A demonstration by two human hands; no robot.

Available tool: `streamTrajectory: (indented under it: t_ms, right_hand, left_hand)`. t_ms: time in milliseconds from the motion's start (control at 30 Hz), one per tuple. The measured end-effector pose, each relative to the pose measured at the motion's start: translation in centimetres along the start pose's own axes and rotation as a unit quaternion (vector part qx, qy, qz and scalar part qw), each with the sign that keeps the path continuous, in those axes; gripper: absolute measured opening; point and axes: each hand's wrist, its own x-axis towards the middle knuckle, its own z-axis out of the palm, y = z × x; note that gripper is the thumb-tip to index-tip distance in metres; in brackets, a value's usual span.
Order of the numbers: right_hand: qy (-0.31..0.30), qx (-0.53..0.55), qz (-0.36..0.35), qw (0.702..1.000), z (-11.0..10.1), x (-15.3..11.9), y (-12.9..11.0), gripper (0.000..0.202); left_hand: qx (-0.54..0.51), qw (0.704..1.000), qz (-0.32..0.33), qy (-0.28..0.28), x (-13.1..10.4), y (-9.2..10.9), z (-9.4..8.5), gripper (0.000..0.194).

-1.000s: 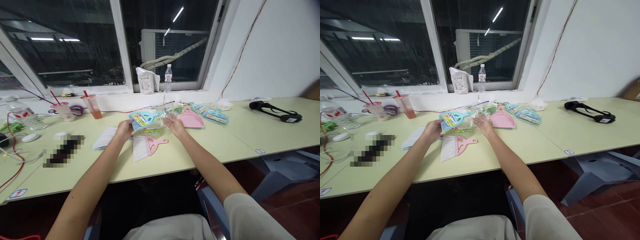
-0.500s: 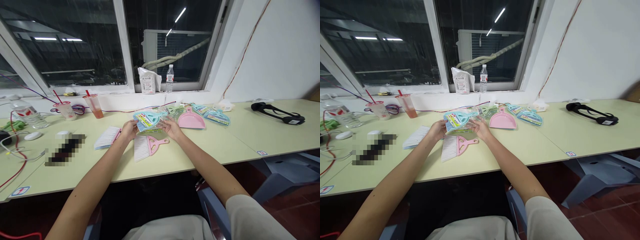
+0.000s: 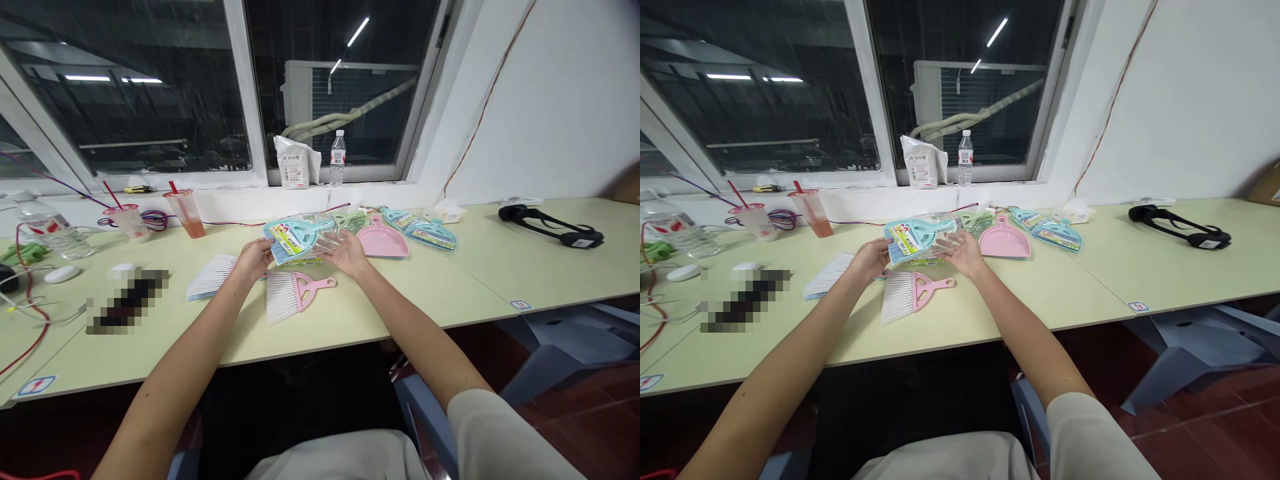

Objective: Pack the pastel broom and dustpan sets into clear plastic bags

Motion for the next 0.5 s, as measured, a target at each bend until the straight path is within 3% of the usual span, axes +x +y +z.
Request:
streamTrajectory:
  t_ms: [167,367,500]
  right_hand:
    - [-0.03,0.016,0.025,0.999,-1.0,-0.4,-2.5,0.049]
    - [-0.021,-0.079,0.025,0.996,-1.2,-0.4,-2.8,0.025]
    - [0.005,-0.122,0.018,0.992,-1.0,-0.2,-1.8,0.027]
  left_hand:
    - [0.028,1.0,-0.013,0.002,0.0,0.4,-0.2,0.016]
    - [0.065,0.997,-0.043,-0.012,-0.1,0.6,0.1,0.026]
    - [0.084,0.994,-0.059,-0.021,-0.5,0.6,0.2,0.019]
